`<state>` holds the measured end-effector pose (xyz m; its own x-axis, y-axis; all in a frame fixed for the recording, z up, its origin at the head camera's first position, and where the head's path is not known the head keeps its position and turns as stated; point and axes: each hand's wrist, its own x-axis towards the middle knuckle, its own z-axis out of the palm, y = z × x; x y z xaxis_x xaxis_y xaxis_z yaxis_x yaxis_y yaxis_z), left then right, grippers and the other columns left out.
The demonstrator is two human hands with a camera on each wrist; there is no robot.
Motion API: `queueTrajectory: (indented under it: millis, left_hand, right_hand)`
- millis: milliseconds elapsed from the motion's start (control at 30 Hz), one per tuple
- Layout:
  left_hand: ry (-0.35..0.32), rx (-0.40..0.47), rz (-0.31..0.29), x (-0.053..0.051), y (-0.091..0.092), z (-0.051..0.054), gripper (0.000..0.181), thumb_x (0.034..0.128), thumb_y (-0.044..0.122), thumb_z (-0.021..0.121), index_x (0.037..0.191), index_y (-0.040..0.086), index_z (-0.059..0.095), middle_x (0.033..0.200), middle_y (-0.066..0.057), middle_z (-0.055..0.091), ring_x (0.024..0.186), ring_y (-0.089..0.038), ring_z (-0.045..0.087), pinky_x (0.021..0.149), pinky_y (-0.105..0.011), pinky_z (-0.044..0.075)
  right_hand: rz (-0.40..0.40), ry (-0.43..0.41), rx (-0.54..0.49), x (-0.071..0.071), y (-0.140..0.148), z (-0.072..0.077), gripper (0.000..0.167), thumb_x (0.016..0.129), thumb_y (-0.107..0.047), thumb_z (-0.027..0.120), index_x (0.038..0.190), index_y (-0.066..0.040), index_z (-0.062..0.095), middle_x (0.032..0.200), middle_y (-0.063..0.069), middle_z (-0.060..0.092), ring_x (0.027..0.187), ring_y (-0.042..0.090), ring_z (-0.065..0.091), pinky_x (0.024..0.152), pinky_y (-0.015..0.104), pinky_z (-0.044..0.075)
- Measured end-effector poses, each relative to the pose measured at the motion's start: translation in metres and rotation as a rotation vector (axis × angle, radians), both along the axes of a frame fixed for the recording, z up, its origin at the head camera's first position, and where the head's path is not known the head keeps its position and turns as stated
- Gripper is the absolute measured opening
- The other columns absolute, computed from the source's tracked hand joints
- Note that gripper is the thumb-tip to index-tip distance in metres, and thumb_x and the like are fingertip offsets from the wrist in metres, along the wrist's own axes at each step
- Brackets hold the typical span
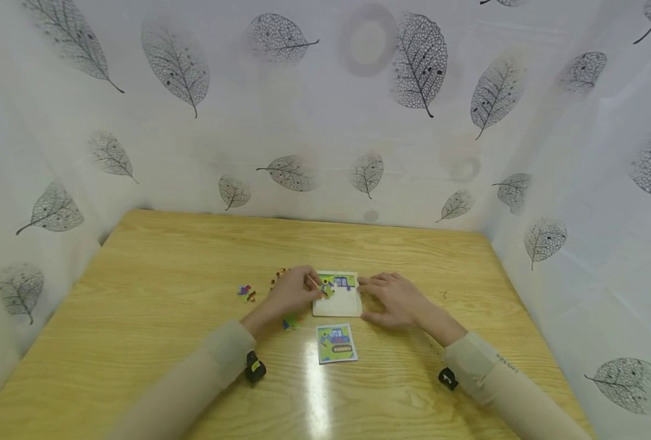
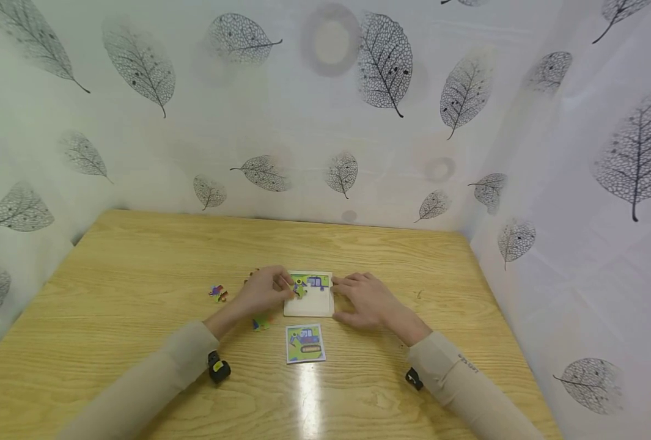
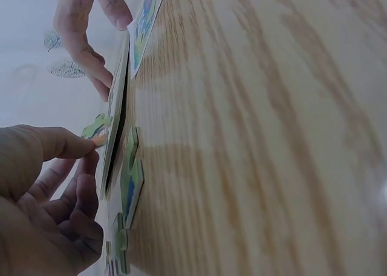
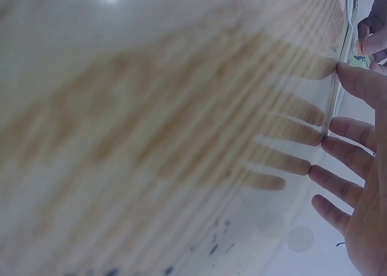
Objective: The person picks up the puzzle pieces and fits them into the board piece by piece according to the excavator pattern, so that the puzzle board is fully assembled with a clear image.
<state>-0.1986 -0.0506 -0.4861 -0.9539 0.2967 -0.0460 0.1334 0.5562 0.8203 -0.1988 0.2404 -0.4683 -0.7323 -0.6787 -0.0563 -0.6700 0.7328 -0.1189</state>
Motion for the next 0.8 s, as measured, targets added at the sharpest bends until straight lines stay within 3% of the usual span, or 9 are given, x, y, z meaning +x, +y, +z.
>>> queueTrajectory:
  millis: [267, 800]
  left_hand:
    - [0.016, -0.077, 0.041, 0.0012, 0.0018, 0.0049, 0.015, 0.0904, 0.016, 0.081, 0.103, 0.011, 0.073, 0.094, -0.003, 0.076, 0.082, -0.014, 0.067, 0.074, -0.032, 0.055]
    - [0.076, -0.161, 0.029, 0.0016, 0.0031, 0.0034, 0.014, 0.0915, 0.016, 0.08, 0.103, 0.009, 0.076, 0.092, -0.002, 0.075, 0.081, -0.013, 0.067, 0.074, -0.031, 0.058]
  right_hand:
    - [0.004, -0.003, 0.001, -0.0005, 0.0, -0.0003, 0.061, 0.097, -0.052, 0.067, 0.146, -0.015, 0.062, 0.161, 0.006, 0.054, 0.142, 0.036, 0.056, 0.118, 0.06, 0.043]
    - [0.01, 0.006, 0.005, 0.0002, -0.0002, -0.0008, 0.061, 0.097, -0.052, 0.067, 0.146, -0.015, 0.062, 0.161, 0.006, 0.055, 0.142, 0.036, 0.056, 0.118, 0.059, 0.043]
